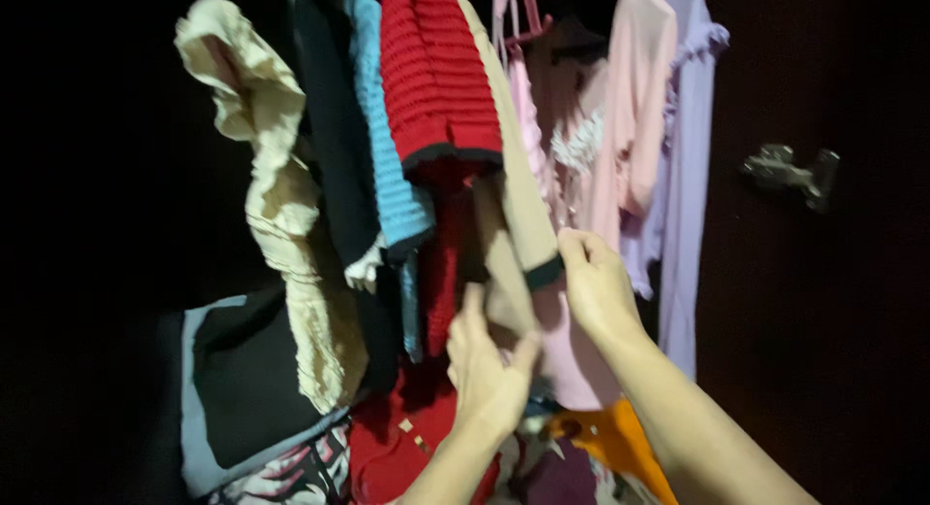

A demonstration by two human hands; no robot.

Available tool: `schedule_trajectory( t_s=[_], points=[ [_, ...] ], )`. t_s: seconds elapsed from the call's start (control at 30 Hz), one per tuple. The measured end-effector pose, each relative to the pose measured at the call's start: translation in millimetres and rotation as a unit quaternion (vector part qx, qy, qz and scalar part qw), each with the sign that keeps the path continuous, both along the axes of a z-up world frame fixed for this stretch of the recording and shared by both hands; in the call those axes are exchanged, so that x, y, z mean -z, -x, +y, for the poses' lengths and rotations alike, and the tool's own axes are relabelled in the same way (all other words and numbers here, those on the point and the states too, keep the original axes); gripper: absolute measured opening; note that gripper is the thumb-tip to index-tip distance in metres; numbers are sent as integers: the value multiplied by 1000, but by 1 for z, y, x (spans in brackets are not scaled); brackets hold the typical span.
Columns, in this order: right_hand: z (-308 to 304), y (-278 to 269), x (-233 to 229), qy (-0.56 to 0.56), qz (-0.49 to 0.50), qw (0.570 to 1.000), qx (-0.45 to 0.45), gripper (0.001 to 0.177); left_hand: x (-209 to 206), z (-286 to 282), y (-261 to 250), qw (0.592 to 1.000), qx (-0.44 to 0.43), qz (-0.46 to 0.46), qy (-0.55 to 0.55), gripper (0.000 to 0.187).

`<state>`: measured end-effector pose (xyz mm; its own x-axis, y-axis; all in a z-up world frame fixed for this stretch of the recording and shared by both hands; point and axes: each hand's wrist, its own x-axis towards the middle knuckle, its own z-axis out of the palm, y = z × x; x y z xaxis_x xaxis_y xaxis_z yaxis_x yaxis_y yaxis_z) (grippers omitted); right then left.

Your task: The person hangs three garments in a closet. First, a beige cardigan with black trim is placed on a hanger and hung. Next, a pink sleeveless top is adjusted on a hanger and hung. Finally, a black short-sleeved top with white trim is hung in the closet.

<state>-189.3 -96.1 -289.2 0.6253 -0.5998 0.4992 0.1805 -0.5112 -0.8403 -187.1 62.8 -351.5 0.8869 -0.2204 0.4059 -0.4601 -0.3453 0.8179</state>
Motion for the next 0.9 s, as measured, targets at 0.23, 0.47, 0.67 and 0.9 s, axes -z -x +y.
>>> schedule_trajectory(
  t_s=[0.23,0.47,0.67,0.9],
  points=[
    [25,55,9,-139,15,989,-53,43,21,-6,36,982,41,-52,175,77],
    [49,124,-11,-162,-23,983,-81,43,-28,-1,57,937,112,30,330,27],
    [63,203,-35,-185,-48,976,-107,43,-60,6,106,890,238,19,389,27],
    [64,325,-38,-168,-115,974,-102,41,-69,1,209,858,272,67,430,26]
  ],
)
